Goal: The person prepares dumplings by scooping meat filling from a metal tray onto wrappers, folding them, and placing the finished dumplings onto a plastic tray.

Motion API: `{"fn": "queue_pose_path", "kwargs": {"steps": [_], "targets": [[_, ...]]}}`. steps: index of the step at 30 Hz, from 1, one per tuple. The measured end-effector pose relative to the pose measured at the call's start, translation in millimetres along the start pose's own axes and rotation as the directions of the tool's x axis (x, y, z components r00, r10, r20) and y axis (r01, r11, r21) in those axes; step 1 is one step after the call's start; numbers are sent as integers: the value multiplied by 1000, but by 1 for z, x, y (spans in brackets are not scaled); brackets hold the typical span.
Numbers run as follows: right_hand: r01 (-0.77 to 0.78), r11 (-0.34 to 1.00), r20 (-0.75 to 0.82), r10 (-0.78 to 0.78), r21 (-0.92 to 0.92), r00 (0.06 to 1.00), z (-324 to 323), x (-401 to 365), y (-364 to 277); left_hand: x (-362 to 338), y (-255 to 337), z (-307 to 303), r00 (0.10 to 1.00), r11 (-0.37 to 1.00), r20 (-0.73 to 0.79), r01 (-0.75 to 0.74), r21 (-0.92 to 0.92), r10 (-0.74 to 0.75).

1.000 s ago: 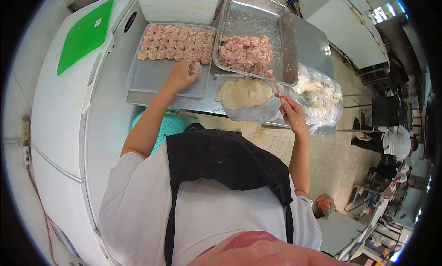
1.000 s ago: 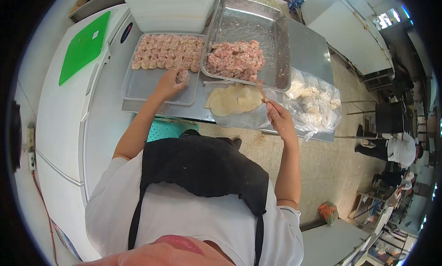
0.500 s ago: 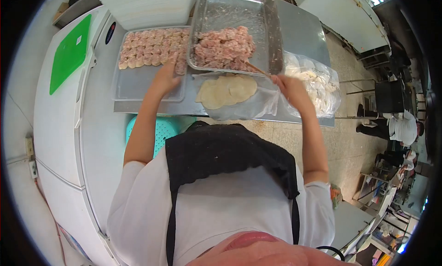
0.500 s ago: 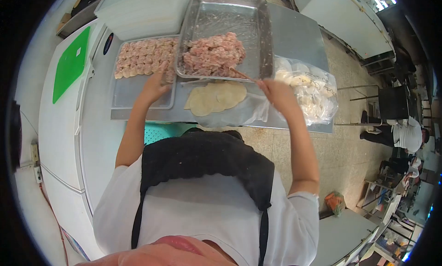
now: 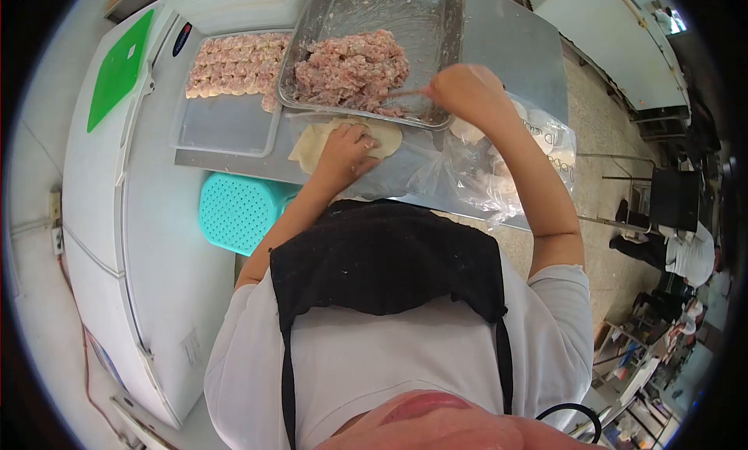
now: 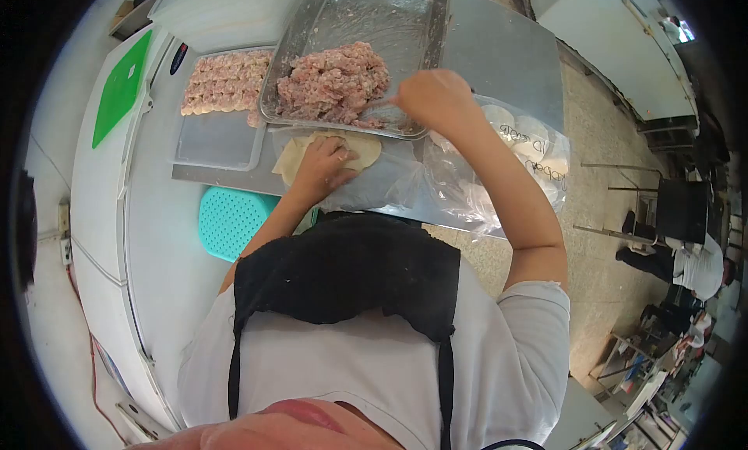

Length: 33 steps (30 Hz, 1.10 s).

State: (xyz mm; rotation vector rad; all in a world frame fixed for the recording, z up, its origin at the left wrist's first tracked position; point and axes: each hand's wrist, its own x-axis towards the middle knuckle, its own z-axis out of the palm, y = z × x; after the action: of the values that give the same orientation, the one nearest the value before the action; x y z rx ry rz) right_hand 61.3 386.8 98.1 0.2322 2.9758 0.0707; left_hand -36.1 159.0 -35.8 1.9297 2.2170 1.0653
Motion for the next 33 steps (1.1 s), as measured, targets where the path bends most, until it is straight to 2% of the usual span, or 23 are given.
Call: {"fn": "queue_pose_path", "kwargs": {"steps": [2,3,5,6,8,9,11,15,17,18,20,21,22,23,24,25,26,27,29,30,31,32,33], "targets": [[-33,997,-138,42,63,990,19,15,11,-3,-8,2,999,998,47,27,-51,-24],[-22,998,-139,31,66,990,40,15,5,-4,-7,0,998,998,45,36,-44,-34],[247,962,-330,-197,118,923,85,14,-10,-1,-2,-8,990,991,67,126,-51,-122],[257,959,-335,-206,115,919,81,9,-11,3,0,-11,990,991,60,130,-42,-127],[240,970,-244,-226,31,943,72,-2,-10,9,5,-16,998,998,38,46,-41,-44],[247,969,-246,-231,34,941,56,-4,-3,11,8,-18,998,998,38,51,-36,-50],[70,995,-80,-64,74,995,21,-3,17,18,11,-21,995,997,71,72,-7,-72],[83,996,-84,-81,14,993,67,21,2,18,1,-15,994,997,81,77,6,-77],[184,969,-237,-142,165,961,90,25,-24,17,-4,-12,996,997,53,76,-14,-75],[184,970,-238,-143,160,961,86,27,-17,19,-5,-14,996,997,49,74,-15,-73],[163,793,-114,-119,588,986,75,23,5,18,-6,-18,995,993,39,92,-73,-89],[157,794,-108,-115,587,987,66,17,15,15,-11,-20,995,993,39,91,-80,-88],[93,797,-58,-73,596,996,54,9,27,11,-19,-23,931,839,64,352,-415,-359],[28,798,-4,-32,602,999,48,3,32,6,-25,-26,797,513,183,526,-678,-576],[23,802,4,-31,597,999,47,-2,32,5,-28,-33,797,506,184,523,-686,-575],[-11,926,44,-6,377,999,45,-6,29,8,-30,-46,791,217,180,367,-905,-584],[-39,990,76,29,133,997,44,-9,24,11,-33,-57,785,-102,182,151,-983,-592],[-42,991,79,32,127,996,44,-12,11,11,-36,-66,788,-107,182,147,-983,-589],[-16,990,-27,20,137,999,54,-13,-18,12,-43,-80,784,254,45,254,-933,-619],[44,994,-56,-38,98,998,65,-9,-16,14,-48,-86,786,251,45,251,-935,-616],[41,995,-55,-36,94,998,66,-6,-15,16,-54,-91,727,148,29,179,-973,-687],[-20,953,-34,32,304,999,65,-3,-15,18,-61,-96,660,50,24,94,-994,-751],[-81,864,-1,94,497,996,58,2,-20,21,-68,-99,663,49,22,88,-995,-748]]}}
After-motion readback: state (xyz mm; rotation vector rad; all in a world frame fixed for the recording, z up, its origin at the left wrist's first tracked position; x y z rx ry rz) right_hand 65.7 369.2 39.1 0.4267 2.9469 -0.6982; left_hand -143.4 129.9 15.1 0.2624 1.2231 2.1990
